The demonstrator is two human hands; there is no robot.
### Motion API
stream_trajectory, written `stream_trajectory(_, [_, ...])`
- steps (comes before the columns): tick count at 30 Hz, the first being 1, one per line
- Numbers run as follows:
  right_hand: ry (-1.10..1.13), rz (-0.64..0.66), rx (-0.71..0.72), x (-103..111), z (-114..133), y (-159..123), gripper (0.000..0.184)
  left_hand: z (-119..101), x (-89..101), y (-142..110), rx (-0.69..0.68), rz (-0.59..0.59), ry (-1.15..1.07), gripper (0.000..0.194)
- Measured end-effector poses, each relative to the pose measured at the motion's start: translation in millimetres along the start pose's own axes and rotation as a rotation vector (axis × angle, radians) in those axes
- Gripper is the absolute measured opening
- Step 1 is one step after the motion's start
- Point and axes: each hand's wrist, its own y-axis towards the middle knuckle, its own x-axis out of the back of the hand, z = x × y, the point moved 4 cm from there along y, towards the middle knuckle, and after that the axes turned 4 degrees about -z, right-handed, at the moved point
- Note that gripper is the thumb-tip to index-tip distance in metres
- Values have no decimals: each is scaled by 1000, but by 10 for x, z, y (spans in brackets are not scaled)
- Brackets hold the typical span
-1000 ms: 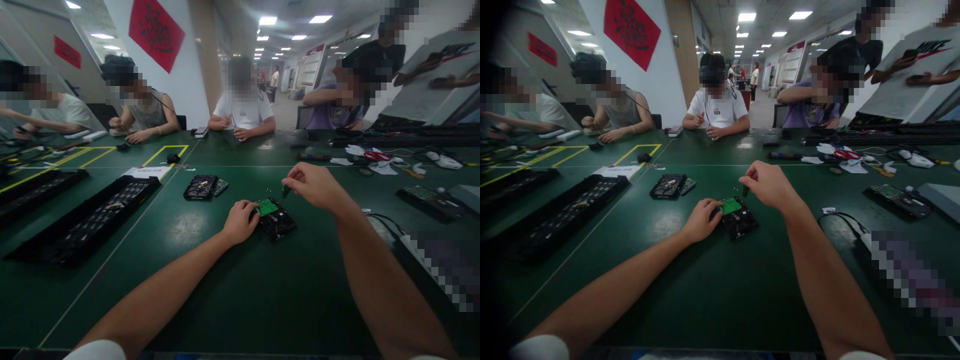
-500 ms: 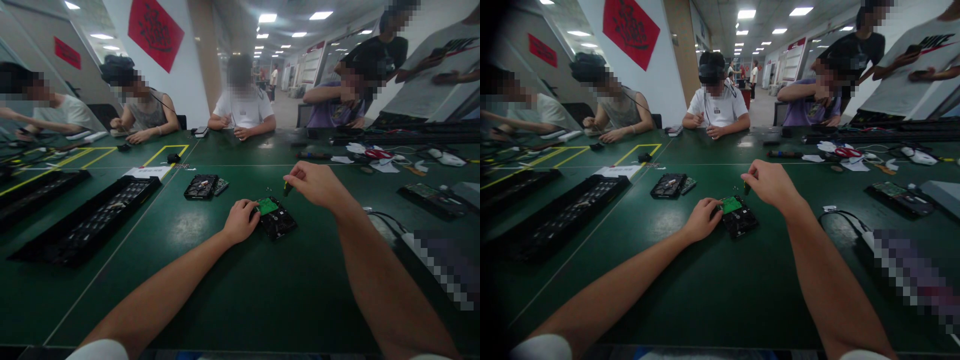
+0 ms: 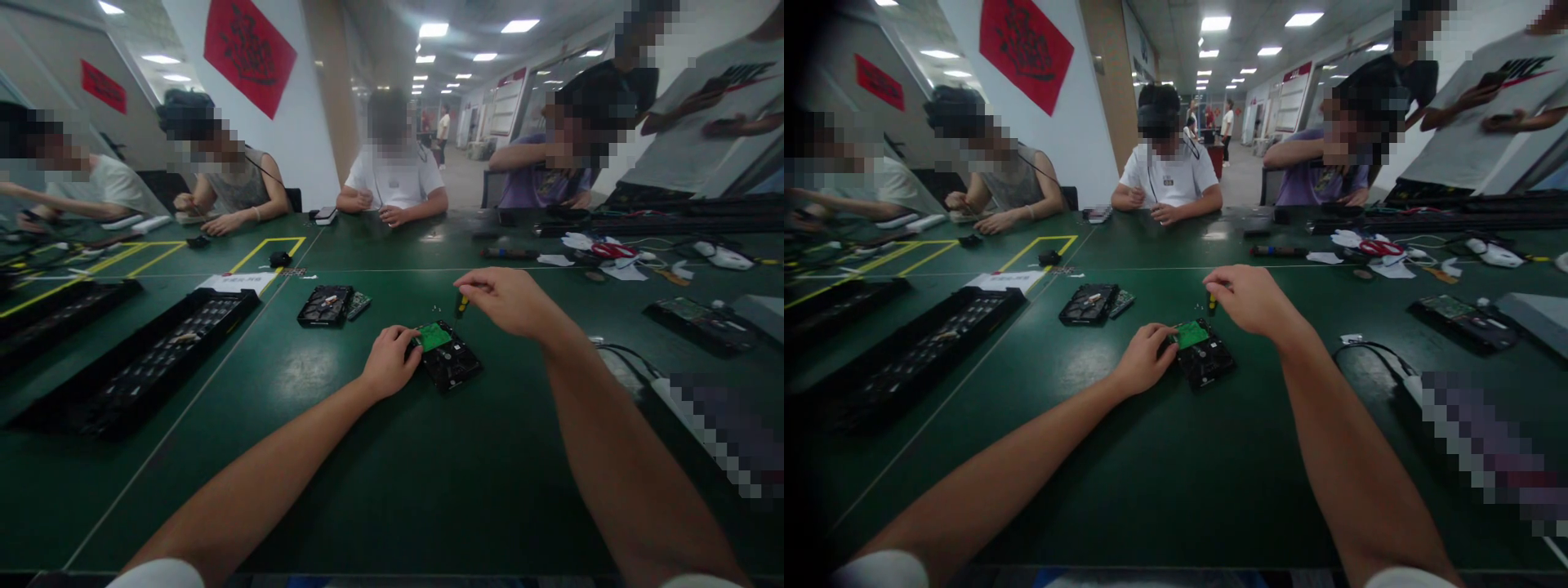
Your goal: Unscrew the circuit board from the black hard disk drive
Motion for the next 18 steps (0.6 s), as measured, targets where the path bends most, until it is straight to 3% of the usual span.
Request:
stream_trajectory(4, [-59,-28,-70,11,-49,2,22,3,5,-3,3,10,2,34])
stream_trajectory(11, [-229,-42,-178,-13,-120,11,42,-18,24,4,1,17,4,34])
stream_trajectory(18, [-261,-60,-147,-34,-121,27,49,-5,12,9,3,18,4,34])
